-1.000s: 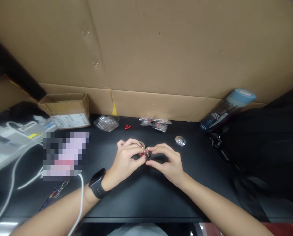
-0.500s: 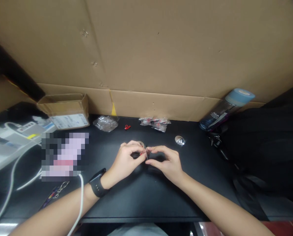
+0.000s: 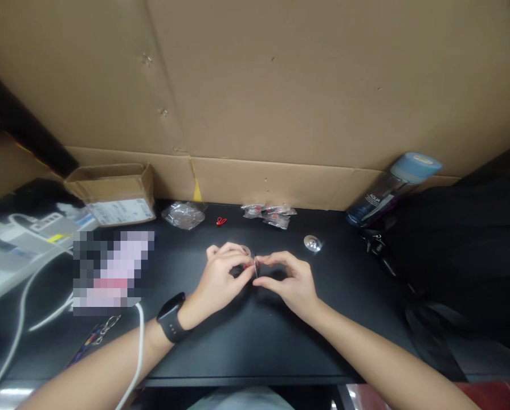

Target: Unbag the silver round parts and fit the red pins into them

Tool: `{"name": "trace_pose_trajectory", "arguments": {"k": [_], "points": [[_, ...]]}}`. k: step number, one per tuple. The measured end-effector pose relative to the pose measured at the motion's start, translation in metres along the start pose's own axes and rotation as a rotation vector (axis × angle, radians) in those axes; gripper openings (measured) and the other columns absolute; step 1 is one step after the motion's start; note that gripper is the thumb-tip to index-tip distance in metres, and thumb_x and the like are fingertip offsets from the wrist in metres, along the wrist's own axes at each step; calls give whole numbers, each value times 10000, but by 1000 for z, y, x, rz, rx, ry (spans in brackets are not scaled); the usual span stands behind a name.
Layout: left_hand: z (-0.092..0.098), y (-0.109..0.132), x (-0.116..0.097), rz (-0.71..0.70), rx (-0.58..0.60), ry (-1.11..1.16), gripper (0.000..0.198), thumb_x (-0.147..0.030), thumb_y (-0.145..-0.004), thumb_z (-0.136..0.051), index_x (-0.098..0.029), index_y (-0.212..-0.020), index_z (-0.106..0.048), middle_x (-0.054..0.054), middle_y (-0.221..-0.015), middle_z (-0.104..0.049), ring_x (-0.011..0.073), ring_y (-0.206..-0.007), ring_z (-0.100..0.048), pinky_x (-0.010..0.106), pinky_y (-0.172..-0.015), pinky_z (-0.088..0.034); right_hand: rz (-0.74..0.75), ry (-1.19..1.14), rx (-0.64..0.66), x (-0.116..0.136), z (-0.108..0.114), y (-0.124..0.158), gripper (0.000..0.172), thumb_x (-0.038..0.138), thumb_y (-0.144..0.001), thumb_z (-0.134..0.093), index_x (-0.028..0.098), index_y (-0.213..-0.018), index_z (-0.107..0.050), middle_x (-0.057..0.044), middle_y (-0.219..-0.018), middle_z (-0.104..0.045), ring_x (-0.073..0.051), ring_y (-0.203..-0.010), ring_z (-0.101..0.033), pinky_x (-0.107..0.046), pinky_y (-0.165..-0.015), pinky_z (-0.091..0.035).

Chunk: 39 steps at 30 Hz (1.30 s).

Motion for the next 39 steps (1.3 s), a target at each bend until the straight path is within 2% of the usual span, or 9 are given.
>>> {"name": "trace_pose_trajectory", "arguments": {"k": [6, 9, 15, 22, 24, 31, 33, 36, 39], "points": [[-32, 1, 32, 303, 221, 576, 184, -325, -864, -752, -179, -753, -777, 50, -848, -759, 218, -879, -688, 334, -856, -476, 97, 33, 72, 9, -5, -2, 370, 268, -726, -932, 252, -1026, -717, -44, -1073, -809, -234, -984, -781, -354, -919, -619], [-40, 5, 38, 398, 283, 670, 192, -349, -855, -765, -175, -773, -784, 48, -825, -765, 218, -829, -693, 337, -820, -481, 126, 52, 96, 12, -7, -2, 366, 270, -732, -928, 252, -1032, -720, -46, -1080, -807, -234, -990, -780, -352, -920, -618], [-2, 2, 1, -6, 34, 86, 125, -203, -914, -703, -239, -813, -767, 11, -969, -779, 231, -1056, -671, 407, -898, -343, 82, 74, 43, 10, -2, -1, 422, 295, -693, -953, 243, -1045, -726, -38, -997, -805, -221, -899, -787, -322, -852, -629], [9, 16, -46, -430, -133, -286, 110, -144, -948, -676, -239, -939, -733, -12, -862, -790, 223, -1020, -694, 434, -830, -261, 15, 39, -6, 6, 2, 0, 418, 315, -673, -965, 236, -982, -695, -30, -915, -794, -220, -824, -779, -333, -801, -633], [9, 15, -44, -400, -137, -277, 102, -158, -947, -686, -245, -930, -735, -14, -865, -792, 223, -1007, -696, 435, -834, -262, -3, 19, -10, 3, 3, 0, 426, 311, -671, -966, 240, -990, -692, -35, -937, -797, -227, -839, -779, -350, -817, -634], [2, 3, -7, -42, -36, -42, 99, -199, -924, -718, -271, -875, -765, -27, -971, -797, 205, -1026, -687, 404, -854, -303, 40, -3, 63, 5, -3, 0, 445, 325, -698, -952, 257, -1043, -679, -61, -1080, -791, -247, -976, -764, -388, -890, -625], [2, 2, -4, -24, -27, -42, 103, -213, -931, -710, -273, -871, -767, -29, -981, -799, 208, -1042, -685, 407, -867, -298, 51, -56, 77, 8, -5, 0, 503, 319, -748, -922, 267, -1159, -637, -70, -1117, -773, -244, -1003, -756, -381, -867, -631], [6, 2, -6, -32, -44, -60, 99, -233, -937, -700, -266, -871, -766, -16, -977, -800, 215, -1034, -685, 410, -866, -298, 4, -205, 46, 8, -3, -2, 326, 262, -931, -745, 269, -1198, -558, -62, -1091, -754, -212, -997, -759, -374, -879, -633], [9, 3, -10, -64, -66, -86, 102, -251, -943, -696, -261, -870, -766, -4, -975, -800, 221, -1015, -685, 413, -861, -302, -59, -230, 23, 5, -3, -3, 221, 230, -952, -701, 251, -1120, -558, -50, -1017, -747, -192, -938, -761, -358, -876, -631]]}}
Point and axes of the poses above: each hand's wrist, its own y-axis away from the middle knuckle, its own z-axis out of the back of the hand, x = y × z, the point moved 10 cm from there along -y, towards the middle knuckle
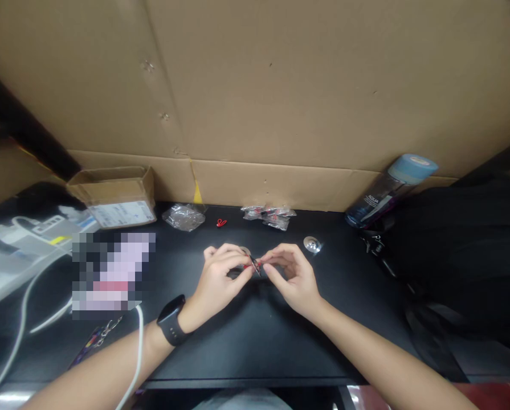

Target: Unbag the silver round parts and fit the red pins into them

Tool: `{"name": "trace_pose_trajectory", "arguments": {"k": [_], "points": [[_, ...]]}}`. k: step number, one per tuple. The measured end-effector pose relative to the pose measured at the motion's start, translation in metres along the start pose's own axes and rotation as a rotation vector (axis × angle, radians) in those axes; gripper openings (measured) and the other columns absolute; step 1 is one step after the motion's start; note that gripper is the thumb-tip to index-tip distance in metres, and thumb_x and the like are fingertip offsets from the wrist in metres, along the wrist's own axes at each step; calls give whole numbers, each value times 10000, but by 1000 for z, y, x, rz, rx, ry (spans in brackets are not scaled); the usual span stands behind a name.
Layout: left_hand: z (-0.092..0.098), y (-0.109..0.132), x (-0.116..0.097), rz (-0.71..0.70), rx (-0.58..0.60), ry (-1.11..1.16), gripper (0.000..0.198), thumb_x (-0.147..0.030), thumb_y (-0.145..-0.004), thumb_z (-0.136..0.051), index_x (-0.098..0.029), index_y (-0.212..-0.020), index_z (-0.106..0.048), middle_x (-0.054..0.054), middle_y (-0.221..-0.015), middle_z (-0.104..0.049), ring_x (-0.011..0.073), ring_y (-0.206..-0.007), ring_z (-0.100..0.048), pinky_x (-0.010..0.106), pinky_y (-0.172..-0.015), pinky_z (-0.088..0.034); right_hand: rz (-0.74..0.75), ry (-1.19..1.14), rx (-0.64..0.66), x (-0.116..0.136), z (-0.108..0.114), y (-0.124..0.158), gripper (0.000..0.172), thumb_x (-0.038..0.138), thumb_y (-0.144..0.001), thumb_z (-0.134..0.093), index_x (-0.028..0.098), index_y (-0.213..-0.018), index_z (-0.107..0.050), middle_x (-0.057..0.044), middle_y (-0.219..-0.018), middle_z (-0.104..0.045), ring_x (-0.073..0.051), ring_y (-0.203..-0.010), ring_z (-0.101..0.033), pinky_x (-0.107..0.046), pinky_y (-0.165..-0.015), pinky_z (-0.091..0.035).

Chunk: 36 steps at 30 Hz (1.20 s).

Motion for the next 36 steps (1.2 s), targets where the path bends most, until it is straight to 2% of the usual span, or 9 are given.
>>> {"name": "trace_pose_trajectory", "arguments": {"k": [5, 10, 13, 15, 19, 21, 25, 29, 36], "points": [[1, 1, -7, -65, -14, -26, 95, -270, -954, -691, -259, -898, -766, 11, -959, -800, 224, -993, -687, 417, -844, -313, -4, 123, 33, -1, -1, -2, 159, 215, -922, -716, 231, -1038, -608, -44, -948, -727, -186, -864, -725, -343, -827, -604], [1, 2, -11, -104, -19, 12, 68, -267, -952, -705, -270, -913, -761, -8, -948, -795, 210, -989, -702, 406, -852, -320, -14, 186, 83, -2, -3, -4, 228, 192, -921, -687, 243, -1105, -565, -18, -909, -693, -169, -805, -675, -313, -772, -569], [2, 1, -12, -87, -9, 24, 77, -258, -965, -675, -268, -922, -738, -11, -963, -786, 202, -986, -708, 406, -882, -335, -41, 245, 140, -4, -7, -4, 122, 211, -961, -636, 241, -1054, -563, -26, -949, -667, -160, -814, -655, -303, -782, -562], [3, 1, -12, -63, -1, 49, 66, -239, -951, -660, -254, -1004, -696, 12, -1036, -771, 207, -996, -702, 408, -915, -367, -56, 257, 162, -7, -8, -4, 77, 228, -984, -606, 241, -1029, -544, -31, -973, -654, -156, -818, -650, -300, -788, -563], [-3, 3, -9, -38, 50, 146, 527, -348, -806, -803, -231, -1258, -558, 100, -1280, -672, 265, -1129, -653, 401, -968, -481, -58, 224, 158, -9, -8, -3, 92, 259, -1009, -580, 250, -1040, -494, -34, -993, -639, -156, -831, -648, -307, -809, -571], [-8, 4, -7, -37, 72, 163, 619, -398, -781, -836, -240, -1297, -535, 106, -1284, -656, 272, -1131, -650, 393, -962, -517, -51, 216, 153, -9, -9, -2, 102, 271, -1014, -575, 254, -1042, -479, -33, -988, -630, -157, -829, -645, -307, -807, -571], [-11, 4, -8, -48, 63, 179, 459, -298, -855, -767, -249, -1258, -552, 78, -1185, -670, 230, -1066, -663, 361, -946, -537, -34, 214, 150, -7, -11, -1, 115, 271, -1017, -569, 258, -1028, -455, -30, -983, -619, -153, -810, -630, -298, -783, -561], [-7, 3, -14, -92, 61, 192, 414, -196, -832, -737, -242, -1210, -573, 79, -1170, -639, 225, -1082, -641, 348, -943, -543, -17, 243, 152, -5, -8, -3, 105, 258, -1019, -553, 259, -1017, -448, -34, -984, -609, -160, -827, -620, -301, -788, -552], [-9, 2, -12, -105, 89, 173, 326, -177, -848, -684, -238, -1158, -602, 84, -1183, -611, 219, -1096, -625, 332, -947, -520, 20, 311, 151, -1, 1, -8, 78, 249, -1028, -525, 258, -1011, -449, -37, -972, -593, -171, -847, -606, -315, -809, -539]]}}
Point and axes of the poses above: each hand's wrist, its own y-axis away from the middle knuckle, its own z-axis out of the back of the hand, x = y × z, the point moved 10 cm from there along -y, towards the middle knuckle
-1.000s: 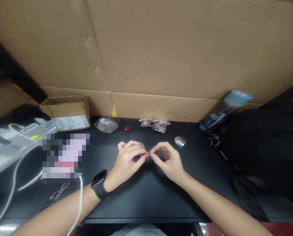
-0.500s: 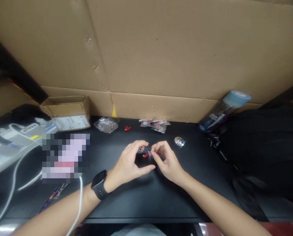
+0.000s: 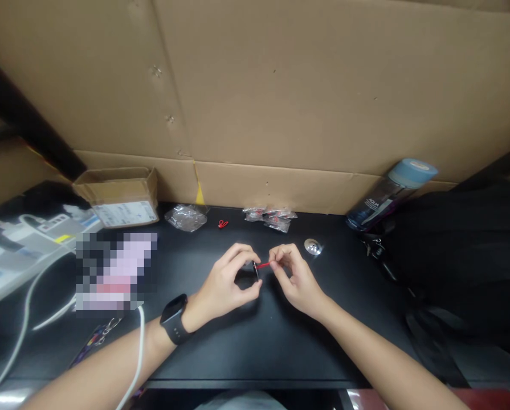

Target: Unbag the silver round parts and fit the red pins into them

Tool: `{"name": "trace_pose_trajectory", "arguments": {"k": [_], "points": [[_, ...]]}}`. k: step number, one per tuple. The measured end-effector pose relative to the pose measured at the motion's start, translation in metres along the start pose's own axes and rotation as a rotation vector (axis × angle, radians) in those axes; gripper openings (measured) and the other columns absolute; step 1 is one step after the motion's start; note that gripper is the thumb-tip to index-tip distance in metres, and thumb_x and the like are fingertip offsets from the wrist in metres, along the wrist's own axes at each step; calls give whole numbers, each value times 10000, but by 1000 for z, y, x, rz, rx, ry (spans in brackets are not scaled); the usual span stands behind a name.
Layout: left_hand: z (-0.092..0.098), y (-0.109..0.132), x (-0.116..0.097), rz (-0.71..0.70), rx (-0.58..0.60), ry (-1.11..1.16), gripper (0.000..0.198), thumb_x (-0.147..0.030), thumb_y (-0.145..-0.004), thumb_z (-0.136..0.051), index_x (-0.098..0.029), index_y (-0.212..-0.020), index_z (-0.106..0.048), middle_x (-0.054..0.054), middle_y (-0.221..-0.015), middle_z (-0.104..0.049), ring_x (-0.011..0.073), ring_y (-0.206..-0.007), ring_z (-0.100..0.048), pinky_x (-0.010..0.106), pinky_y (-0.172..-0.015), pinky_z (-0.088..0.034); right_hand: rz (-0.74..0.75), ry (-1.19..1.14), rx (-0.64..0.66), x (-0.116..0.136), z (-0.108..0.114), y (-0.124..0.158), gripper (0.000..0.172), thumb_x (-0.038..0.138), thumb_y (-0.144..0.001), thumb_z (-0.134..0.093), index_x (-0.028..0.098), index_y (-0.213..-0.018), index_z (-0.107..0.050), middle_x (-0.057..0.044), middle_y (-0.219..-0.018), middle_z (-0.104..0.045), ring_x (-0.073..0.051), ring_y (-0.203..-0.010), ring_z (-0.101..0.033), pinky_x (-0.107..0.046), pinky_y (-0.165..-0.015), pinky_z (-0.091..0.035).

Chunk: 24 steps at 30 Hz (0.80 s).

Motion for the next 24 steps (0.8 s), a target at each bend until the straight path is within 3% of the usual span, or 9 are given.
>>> {"name": "trace_pose_trajectory", "arguments": {"k": [6, 10, 14, 19, 22, 24], "points": [[-6, 0, 7, 22, 92, -180, 423, -262, -874, -699, -255, -1277, -569, 103, -1302, -623, 286, -1232, -586, 428, -1034, -379, 33, 31, -3, -5, 6, -1, 56, 255, -1030, -521, 258, -1027, -465, -50, -999, -600, -182, -879, -625, -334, -833, -557], [0, 0, 22, 52, 125, -230, 574, -257, -877, -676, -260, -1417, -483, 131, -1402, -577, 313, -1314, -541, 437, -1053, -358, 89, 175, -50, -14, 29, -6, 26, 260, -1022, -521, 246, -1027, -500, -56, -980, -618, -176, -784, -622, -313, -745, -549], [5, -2, 43, 77, 139, -256, 443, -233, -908, -618, -263, -1344, -547, 104, -1340, -611, 288, -1284, -560, 421, -1035, -369, 81, 417, -53, -31, 52, -12, 43, 222, -992, -532, 234, -1030, -517, -37, -869, -620, -171, -688, -580, -299, -657, -497], [8, -3, 66, 164, 122, -288, 352, -217, -927, -576, -256, -1276, -589, 86, -1305, -630, 272, -1233, -583, 427, -1010, -357, 37, 521, 6, -47, 56, -17, 50, 216, -983, -513, 240, -1026, -505, -23, -845, -620, -176, -698, -601, -288, -646, -480], [20, -9, 66, 138, 100, -365, 310, -227, -927, -574, -256, -1233, -611, 79, -1300, -632, 274, -1243, -568, 437, -1013, -349, 39, 519, 23, -46, 51, -17, 56, 213, -973, -510, 241, -1020, -496, -30, -864, -631, -184, -729, -625, -293, -656, -488], [42, -14, 64, 81, 40, -471, 318, -226, -928, -570, -254, -1241, -614, 95, -1330, -620, 292, -1295, -523, 459, -1046, -329, 57, 505, 25, -42, 47, -15, 58, 211, -973, -506, 239, -1021, -491, -32, -862, -633, -184, -729, -630, -297, -663, -496]]}}
Point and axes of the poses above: each hand's wrist, its own y-axis away from the middle knuckle, its own z-axis out of the back of the hand, x = y × z, the point moved 10 cm from there along -y, towards the middle knuckle
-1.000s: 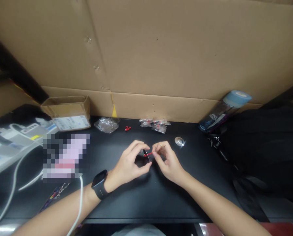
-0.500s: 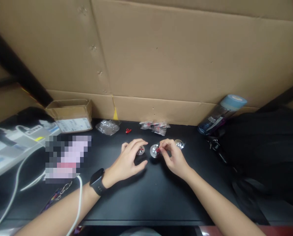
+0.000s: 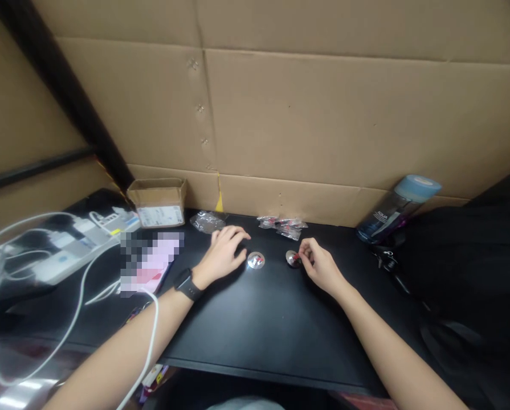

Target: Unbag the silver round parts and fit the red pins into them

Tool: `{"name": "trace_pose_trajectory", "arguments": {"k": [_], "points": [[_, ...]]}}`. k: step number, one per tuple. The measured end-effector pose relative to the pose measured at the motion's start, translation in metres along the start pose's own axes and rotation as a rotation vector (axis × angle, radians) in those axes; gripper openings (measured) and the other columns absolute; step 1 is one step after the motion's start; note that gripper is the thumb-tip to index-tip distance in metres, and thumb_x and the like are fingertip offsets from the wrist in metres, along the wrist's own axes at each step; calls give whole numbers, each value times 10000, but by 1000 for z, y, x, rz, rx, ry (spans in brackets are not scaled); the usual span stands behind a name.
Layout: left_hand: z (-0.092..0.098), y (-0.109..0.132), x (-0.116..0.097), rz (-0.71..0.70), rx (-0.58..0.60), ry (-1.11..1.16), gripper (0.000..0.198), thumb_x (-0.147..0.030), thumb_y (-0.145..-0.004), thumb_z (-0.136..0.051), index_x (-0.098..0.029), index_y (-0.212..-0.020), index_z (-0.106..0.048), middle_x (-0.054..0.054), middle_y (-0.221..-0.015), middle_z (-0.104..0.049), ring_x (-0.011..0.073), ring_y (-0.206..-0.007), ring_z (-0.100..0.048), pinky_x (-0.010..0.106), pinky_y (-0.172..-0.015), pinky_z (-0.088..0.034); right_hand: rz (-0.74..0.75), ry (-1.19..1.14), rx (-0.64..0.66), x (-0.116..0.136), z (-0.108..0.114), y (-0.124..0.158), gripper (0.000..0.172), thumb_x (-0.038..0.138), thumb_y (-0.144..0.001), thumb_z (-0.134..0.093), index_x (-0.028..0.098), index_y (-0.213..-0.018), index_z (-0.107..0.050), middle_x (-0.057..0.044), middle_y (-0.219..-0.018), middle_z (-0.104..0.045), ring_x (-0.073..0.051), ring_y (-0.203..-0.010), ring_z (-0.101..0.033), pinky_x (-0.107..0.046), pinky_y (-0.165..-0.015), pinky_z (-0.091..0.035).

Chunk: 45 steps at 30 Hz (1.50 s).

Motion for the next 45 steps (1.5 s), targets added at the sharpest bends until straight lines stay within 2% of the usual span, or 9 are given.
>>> {"name": "trace_pose_trajectory", "arguments": {"k": [4, 7, 10, 15, 20, 28, 34, 41, 45], "points": [[46, -1, 52, 105, -135, -178, 387, -266, -899, -609, -239, -1285, -613, 123, -1331, -625, 334, -1266, -518, 475, -1033, -339, 37, -26, 5, 10, -5, 3, 54, 208, -986, -495, 234, -1031, -478, -36, -867, -627, -173, -703, -612, -301, -662, -500], [47, 4, 89, 128, -30, -215, 465, -325, -812, -733, -243, -1263, -658, 119, -1313, -643, 366, -1243, -521, 470, -1000, -362, 47, -48, 32, 14, -12, 4, 44, 218, -999, -484, 235, -1037, -470, -37, -869, -614, -172, -707, -600, -303, -659, -494], [45, 8, 106, 146, -70, -158, 346, -311, -797, -767, -257, -1137, -737, 101, -1263, -680, 359, -1204, -550, 470, -989, -370, 55, -71, 39, 15, -15, 4, 41, 229, -1000, -489, 237, -1032, -464, -33, -869, -607, -170, -712, -602, -303, -661, -492], [60, 6, 106, 181, -263, -68, 93, -286, -874, -691, -246, -850, -770, 70, -1060, -752, 319, -1122, -607, 468, -1010, -383, 52, -97, 39, 12, -13, 3, 70, 236, -985, -507, 240, -1044, -470, -22, -843, -615, -164, -684, -615, -291, -638, -491], [95, 12, 117, 246, -512, 45, 234, -380, -945, -606, -199, -962, -754, 87, -1009, -774, 256, -962, -695, 387, -919, -502, 56, -93, 46, 7, -12, 3, 162, 232, -969, -517, 246, -1125, -475, -30, -895, -638, -162, -702, -632, -278, -634, -498], [118, 32, 138, 306, -855, 301, 233, -383, -919, -634, -179, -1025, -672, 87, -986, -753, 214, -915, -725, 328, -867, -554, 71, -73, 75, 11, -15, 4, 166, 219, -962, -520, 254, -1120, -488, -15, -869, -617, -147, -668, -600, -268, -631, -497], [125, 27, 105, 208, -733, -35, 87, -300, -920, -635, -220, -955, -637, 66, -966, -743, 260, -968, -695, 392, -935, -500, 97, -71, 92, 15, -16, 5, 165, 216, -964, -522, 254, -1122, -490, -17, -862, -619, -157, -699, -612, -272, -646, -497], [133, 39, 129, 261, -892, 155, 338, -195, -866, -652, -204, -1197, -586, 61, -1006, -747, 205, -896, -723, 335, -873, -534, 95, -85, 115, 17, -16, 5, 163, 224, -961, -521, 251, -1121, -502, -21, -847, -629, -165, -695, -616, -282, -644, -497], [123, 23, 122, 202, -675, 35, 359, -197, -842, -684, -212, -1201, -693, 40, -922, -738, 225, -888, -698, 375, -939, -511, 107, -70, 132, 20, -16, 5, 173, 205, -953, -525, 251, -1120, -525, -19, -851, -636, -164, -714, -618, -279, -659, -494]]}}
Point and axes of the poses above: each hand's wrist, its own y-axis away from the middle knuckle, its own z-axis out of the back of the hand, x = y × z, the point moved 10 cm from there along -y, towards the middle knuckle
